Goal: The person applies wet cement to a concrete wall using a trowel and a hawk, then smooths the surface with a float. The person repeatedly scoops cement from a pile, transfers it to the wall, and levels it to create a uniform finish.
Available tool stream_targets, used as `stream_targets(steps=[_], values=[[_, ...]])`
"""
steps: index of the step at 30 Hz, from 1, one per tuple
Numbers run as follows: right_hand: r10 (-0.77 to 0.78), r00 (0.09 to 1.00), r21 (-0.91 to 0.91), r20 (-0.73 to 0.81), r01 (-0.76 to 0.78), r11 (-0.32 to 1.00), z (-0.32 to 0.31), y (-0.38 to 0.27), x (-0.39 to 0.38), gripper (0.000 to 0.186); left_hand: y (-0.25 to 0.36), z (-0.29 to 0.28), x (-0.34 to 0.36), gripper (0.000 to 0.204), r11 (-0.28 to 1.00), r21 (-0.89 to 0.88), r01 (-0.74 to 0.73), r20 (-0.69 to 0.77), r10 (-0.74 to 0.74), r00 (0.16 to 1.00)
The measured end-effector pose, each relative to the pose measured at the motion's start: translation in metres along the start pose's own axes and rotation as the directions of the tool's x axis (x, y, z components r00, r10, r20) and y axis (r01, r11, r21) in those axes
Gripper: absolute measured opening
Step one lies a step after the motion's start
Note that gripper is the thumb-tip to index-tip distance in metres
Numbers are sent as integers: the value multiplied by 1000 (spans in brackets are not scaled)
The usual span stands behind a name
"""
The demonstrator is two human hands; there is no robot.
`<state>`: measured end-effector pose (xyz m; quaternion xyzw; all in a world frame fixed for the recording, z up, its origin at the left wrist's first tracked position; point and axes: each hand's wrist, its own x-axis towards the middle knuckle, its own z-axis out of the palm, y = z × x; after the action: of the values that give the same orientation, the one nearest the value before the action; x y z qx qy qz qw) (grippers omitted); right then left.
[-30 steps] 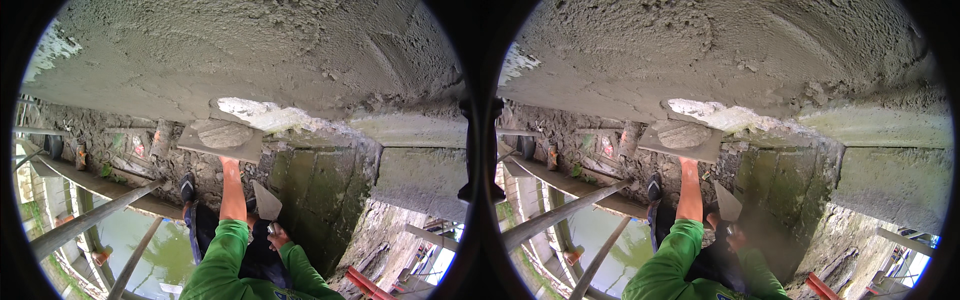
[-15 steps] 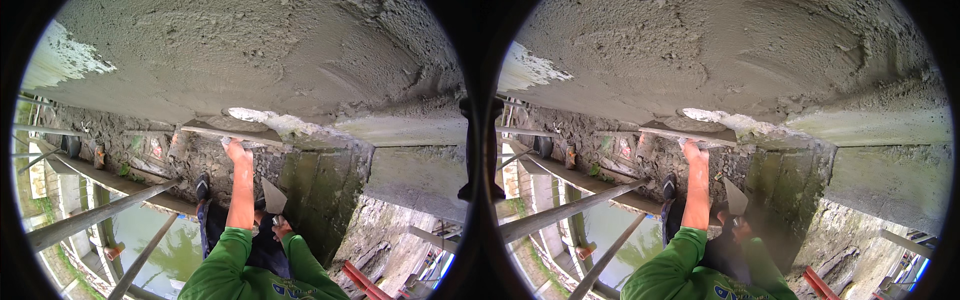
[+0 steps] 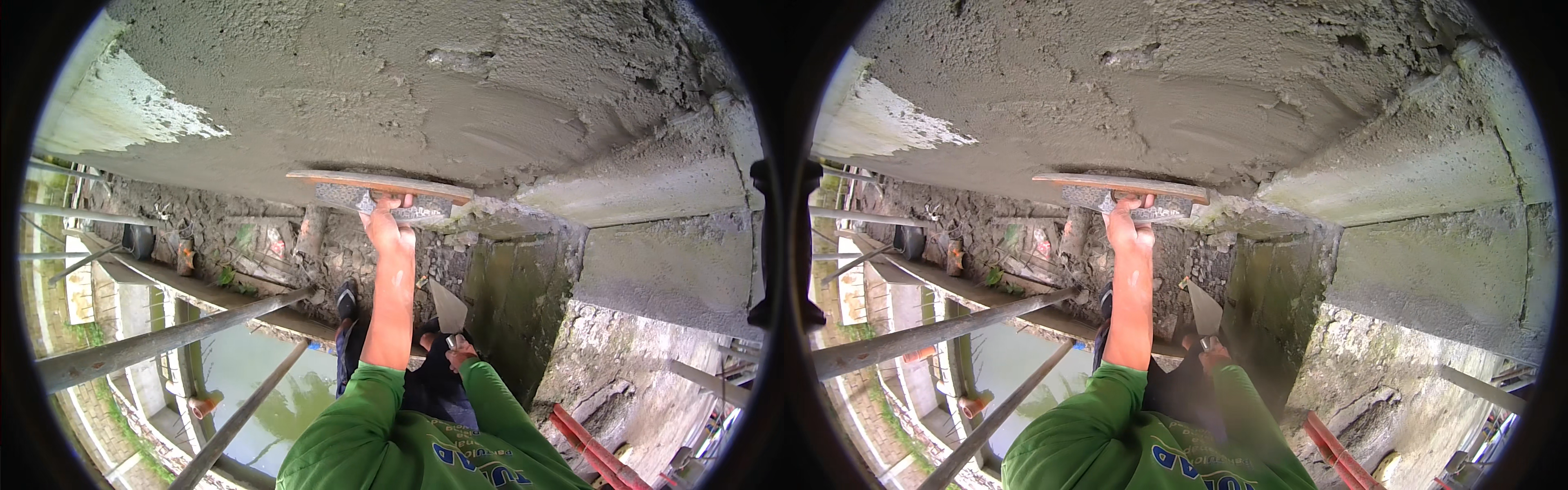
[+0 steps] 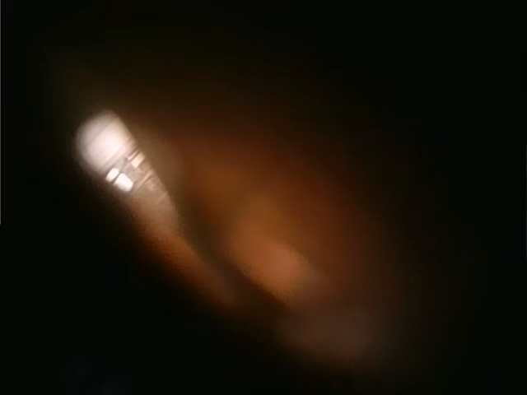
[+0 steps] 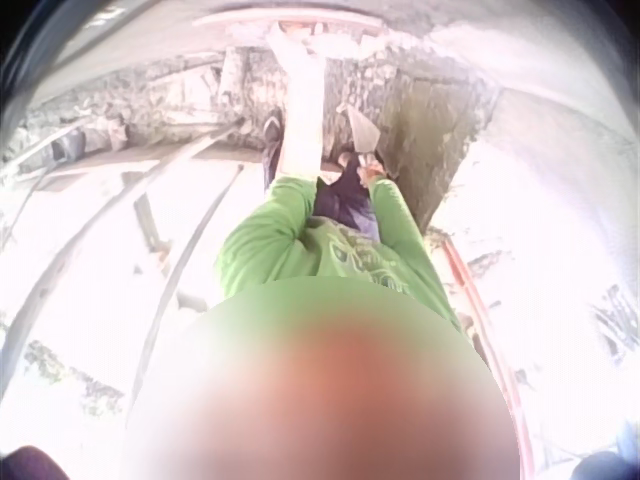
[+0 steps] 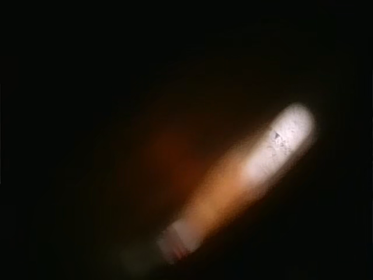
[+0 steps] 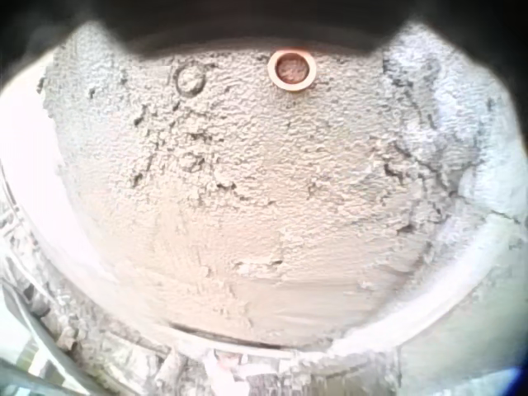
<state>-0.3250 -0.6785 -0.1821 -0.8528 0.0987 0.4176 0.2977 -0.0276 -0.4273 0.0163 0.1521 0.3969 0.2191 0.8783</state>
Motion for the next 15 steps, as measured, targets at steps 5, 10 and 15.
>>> stream_targets(steps=[5, 10, 15], values=[[174, 982, 70, 69, -178, 982, -12, -34, -8, 30, 56, 29, -29, 42, 999, -9, 32, 156, -31, 987], [106, 990, -50, 94, -101, 994, 13, -10, 21, 28, 112, 58, -69, 38, 993, -101, 55, 280, -25, 960], [89, 995, 108, 34, -92, 990, -5, -37, -1, 26, 169, -33, -63, 33, 967, -77, 244, 663, -133, 737]])
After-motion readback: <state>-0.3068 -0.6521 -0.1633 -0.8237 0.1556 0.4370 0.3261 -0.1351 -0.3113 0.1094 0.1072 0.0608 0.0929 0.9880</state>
